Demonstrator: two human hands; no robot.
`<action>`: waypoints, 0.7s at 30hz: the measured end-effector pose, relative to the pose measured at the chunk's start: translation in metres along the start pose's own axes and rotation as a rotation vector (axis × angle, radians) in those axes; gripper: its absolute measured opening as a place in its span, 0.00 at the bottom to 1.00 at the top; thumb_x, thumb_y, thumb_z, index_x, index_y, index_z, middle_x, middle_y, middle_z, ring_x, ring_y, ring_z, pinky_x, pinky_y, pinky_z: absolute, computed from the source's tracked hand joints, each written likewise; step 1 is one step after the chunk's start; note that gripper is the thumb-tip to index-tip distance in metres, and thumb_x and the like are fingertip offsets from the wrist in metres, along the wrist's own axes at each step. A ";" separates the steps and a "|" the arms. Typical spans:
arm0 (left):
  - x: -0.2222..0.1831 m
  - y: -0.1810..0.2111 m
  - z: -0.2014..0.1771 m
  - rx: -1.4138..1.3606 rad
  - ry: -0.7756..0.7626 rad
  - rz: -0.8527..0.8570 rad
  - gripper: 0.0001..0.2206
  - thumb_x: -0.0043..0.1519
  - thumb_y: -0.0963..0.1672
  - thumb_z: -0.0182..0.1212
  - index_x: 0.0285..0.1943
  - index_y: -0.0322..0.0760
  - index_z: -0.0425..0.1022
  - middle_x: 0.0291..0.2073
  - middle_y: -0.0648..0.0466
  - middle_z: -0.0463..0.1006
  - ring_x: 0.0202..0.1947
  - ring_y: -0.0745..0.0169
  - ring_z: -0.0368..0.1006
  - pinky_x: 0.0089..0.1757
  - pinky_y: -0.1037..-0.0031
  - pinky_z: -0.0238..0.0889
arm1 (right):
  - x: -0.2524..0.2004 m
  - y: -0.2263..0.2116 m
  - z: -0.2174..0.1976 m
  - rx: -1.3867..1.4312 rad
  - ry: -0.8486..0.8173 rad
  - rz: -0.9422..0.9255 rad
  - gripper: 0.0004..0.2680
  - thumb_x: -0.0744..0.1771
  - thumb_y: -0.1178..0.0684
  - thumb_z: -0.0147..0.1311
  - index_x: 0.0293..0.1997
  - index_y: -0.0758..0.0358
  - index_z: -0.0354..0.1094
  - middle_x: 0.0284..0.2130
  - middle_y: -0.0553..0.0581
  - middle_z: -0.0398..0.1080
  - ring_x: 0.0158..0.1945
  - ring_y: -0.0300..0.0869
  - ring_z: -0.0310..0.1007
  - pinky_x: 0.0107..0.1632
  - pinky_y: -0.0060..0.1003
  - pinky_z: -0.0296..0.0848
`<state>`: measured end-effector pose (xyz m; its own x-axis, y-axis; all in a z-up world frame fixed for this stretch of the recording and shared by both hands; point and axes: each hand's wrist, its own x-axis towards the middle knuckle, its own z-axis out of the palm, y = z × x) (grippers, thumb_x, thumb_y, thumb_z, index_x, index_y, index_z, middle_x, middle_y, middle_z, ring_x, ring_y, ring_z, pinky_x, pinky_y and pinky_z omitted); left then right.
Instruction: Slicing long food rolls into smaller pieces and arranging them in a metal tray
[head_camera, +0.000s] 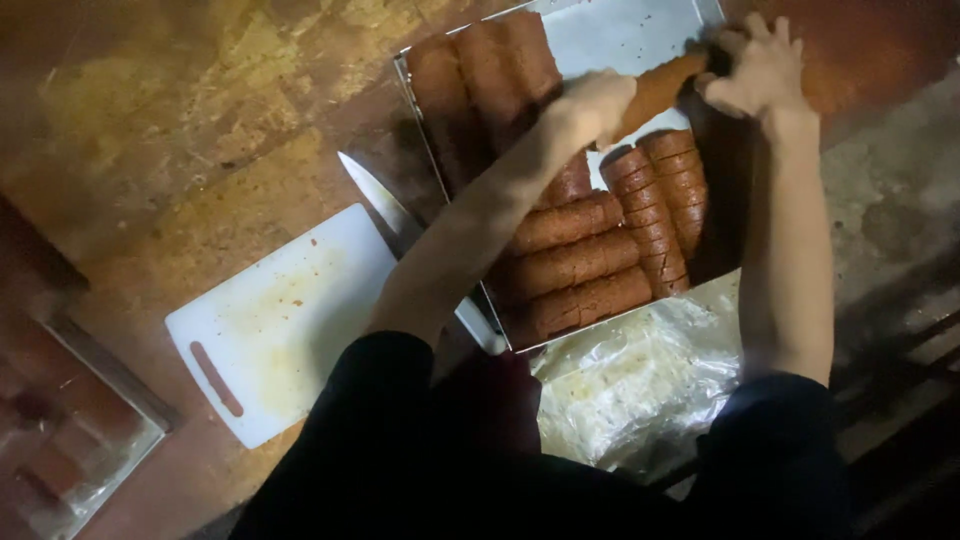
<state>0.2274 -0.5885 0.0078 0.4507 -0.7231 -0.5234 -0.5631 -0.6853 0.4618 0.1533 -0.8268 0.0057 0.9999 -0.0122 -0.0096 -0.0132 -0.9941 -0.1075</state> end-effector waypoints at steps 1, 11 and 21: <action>0.005 0.000 0.011 0.046 0.111 0.024 0.23 0.55 0.40 0.72 0.60 0.38 0.73 0.49 0.49 0.80 0.50 0.51 0.78 0.52 0.61 0.72 | -0.002 -0.010 -0.007 0.023 -0.051 0.043 0.26 0.61 0.45 0.52 0.68 0.58 0.69 0.61 0.75 0.60 0.57 0.74 0.54 0.53 0.74 0.56; -0.129 -0.067 0.046 -0.125 0.645 0.369 0.34 0.61 0.46 0.74 0.75 0.57 0.58 0.73 0.40 0.61 0.71 0.40 0.61 0.66 0.60 0.54 | -0.042 -0.079 -0.018 0.038 -0.004 0.252 0.36 0.64 0.51 0.51 0.83 0.43 0.32 0.77 0.49 0.23 0.76 0.55 0.16 0.69 0.82 0.30; -0.488 -0.499 0.087 0.203 1.226 -0.875 0.28 0.63 0.48 0.74 0.65 0.30 0.64 0.61 0.26 0.64 0.60 0.24 0.61 0.57 0.47 0.58 | -0.275 -0.329 -0.012 0.544 0.619 -0.049 0.14 0.72 0.61 0.51 0.65 0.78 0.62 0.56 0.79 0.64 0.60 0.68 0.64 0.63 0.57 0.62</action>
<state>0.2288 0.1140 -0.0296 0.9053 0.1989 0.3753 0.1418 -0.9744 0.1743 -0.1170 -0.4973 0.0553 0.8209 -0.1853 0.5402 0.1874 -0.8062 -0.5612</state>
